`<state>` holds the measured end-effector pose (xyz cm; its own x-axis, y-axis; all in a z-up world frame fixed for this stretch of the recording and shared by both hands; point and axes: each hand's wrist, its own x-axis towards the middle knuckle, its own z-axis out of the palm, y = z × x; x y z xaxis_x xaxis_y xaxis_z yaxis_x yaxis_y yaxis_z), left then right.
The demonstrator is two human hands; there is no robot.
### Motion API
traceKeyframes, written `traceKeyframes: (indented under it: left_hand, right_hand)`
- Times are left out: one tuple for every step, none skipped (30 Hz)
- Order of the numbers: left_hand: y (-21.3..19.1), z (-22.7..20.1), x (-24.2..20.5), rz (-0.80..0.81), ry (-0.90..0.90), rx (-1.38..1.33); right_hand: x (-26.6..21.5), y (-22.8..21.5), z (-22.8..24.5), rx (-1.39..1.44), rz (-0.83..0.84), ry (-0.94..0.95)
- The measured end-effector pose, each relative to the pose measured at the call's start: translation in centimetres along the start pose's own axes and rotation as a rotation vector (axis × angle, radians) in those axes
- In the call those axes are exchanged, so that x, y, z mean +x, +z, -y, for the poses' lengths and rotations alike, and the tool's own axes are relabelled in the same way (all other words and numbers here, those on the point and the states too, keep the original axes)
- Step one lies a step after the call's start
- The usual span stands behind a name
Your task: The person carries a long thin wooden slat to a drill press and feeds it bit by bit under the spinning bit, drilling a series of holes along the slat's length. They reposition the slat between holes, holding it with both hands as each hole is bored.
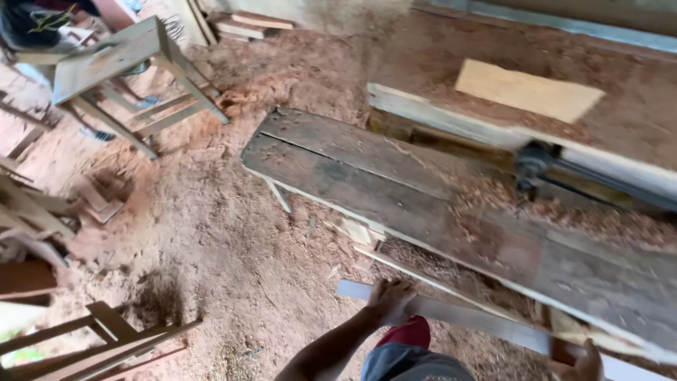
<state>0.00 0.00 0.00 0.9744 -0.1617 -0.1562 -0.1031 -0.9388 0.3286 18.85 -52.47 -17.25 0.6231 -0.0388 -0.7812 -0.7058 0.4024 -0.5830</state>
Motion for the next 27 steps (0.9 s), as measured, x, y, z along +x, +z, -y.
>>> traceKeyframes:
  left_hand:
    - [-1.8,0.8,1.3,-0.002,-0.019,-0.009]
    - [-3.6,1.6,2.6,-0.023,-0.033,0.005]
    - [-5.4,2.5,4.0,-0.037,-0.038,0.023]
    - [-4.6,4.1,4.8,-0.032,-0.049,0.017]
    - [-3.7,5.0,6.3,0.029,-0.062,-0.052]
    - [-2.5,5.8,7.9,0.091,-0.074,-0.121]
    - [3.5,7.7,11.3,0.113,-0.044,-0.158]
    - [9.5,10.1,13.3,-0.017,-0.104,-0.299]
    - [15.9,12.3,13.6,-0.092,-0.135,-0.455]
    - [14.5,11.2,12.5,-0.013,-0.075,-0.509]
    - [12.6,11.8,14.0,0.048,-0.093,-0.438]
    - [10.7,12.5,15.5,0.104,-0.105,-0.362]
    - [9.9,12.2,16.5,0.141,-0.059,-0.389]
    - [9.0,12.1,17.4,0.156,-0.087,-0.27]
    - [8.1,13.0,18.5,0.155,-0.13,-0.144]
    - [10.4,13.4,18.9,0.178,-0.1,-0.163]
    - [12.3,14.3,19.3,0.079,-0.114,-0.133]
    - [14.2,15.0,19.6,-0.021,-0.128,-0.105]
    - [12.3,14.9,19.9,0.002,-0.119,-0.113]
    - [10.4,14.7,20.5,0.042,-0.109,-0.105]
    - [8.3,14.9,21.4,0.077,-0.107,-0.093]
    - [6.9,14.4,21.7,0.097,-0.107,-0.096]
    - [5.5,14.4,22.5,0.068,-0.087,-0.053]
    - [4.4,14.4,23.5,0.039,-0.066,-0.01]
    - [5.0,14.5,24.2,0.068,-0.069,-0.012]
    - [5.8,14.8,25.0,-0.078,-0.032,0.037]
    - [6.9,15.4,26.0,-0.226,0.009,0.089]
  right_hand:
    - [1.0,1.9,1.4,-0.019,0.006,0.007]
    - [2.2,3.9,2.9,-0.117,0.014,0.029]
    - [3.1,5.5,3.9,-0.205,0.017,0.054]
    - [3.3,6.9,4.2,-0.215,0.017,0.063]
    - [3.4,7.7,5.7,-0.898,0.176,-0.258]
    - [3.7,8.4,7.2,-1.555,0.371,-0.566]
    - [3.7,6.9,5.9,-1.573,0.327,-0.528]
    - [6.3,7.8,4.2,-0.969,0.412,-0.611]
    - [8.9,8.2,0.4,-0.344,0.383,-0.665]
    - [6.2,6.5,-0.9,-0.357,0.271,-0.65]
    - [7.4,8.2,-0.7,-0.374,0.013,-0.502]
    - [9.3,10.7,-0.4,-0.373,-0.241,-0.347]
    - [9.8,10.2,-1.3,-0.366,-0.306,-0.345]
    - [10.4,9.6,-2.1,-0.502,-0.499,-0.448]
    - [12.3,10.2,-3.0,-0.649,-0.667,-0.546]
    - [9.4,11.2,-2.0,-0.654,-0.709,-0.535]
    - [7.2,13.2,-0.9,-0.879,-0.696,-0.759]
    - [5.1,15.2,0.3,-1.108,-0.664,-0.978]
    - [3.2,16.8,1.4,-1.118,-0.677,-0.955]
    - [1.5,18.5,2.6,-1.271,-0.659,-1.043]
    - [0.4,20.7,4.2,-1.422,-0.621,-1.132]
    - [0.7,20.9,5.4,-1.431,-0.621,-1.111]
    - [1.5,21.3,6.3,-1.508,-0.55,-1.232]
    - [2.6,21.6,7.3,-1.582,-0.472,-1.354]
    - [4.3,20.7,7.9,-1.591,-0.463,-1.322]
    - [6.3,19.8,8.5,-1.583,-0.409,-1.367]
    - [8.7,19.0,8.7,-1.568,-0.359,-1.414]
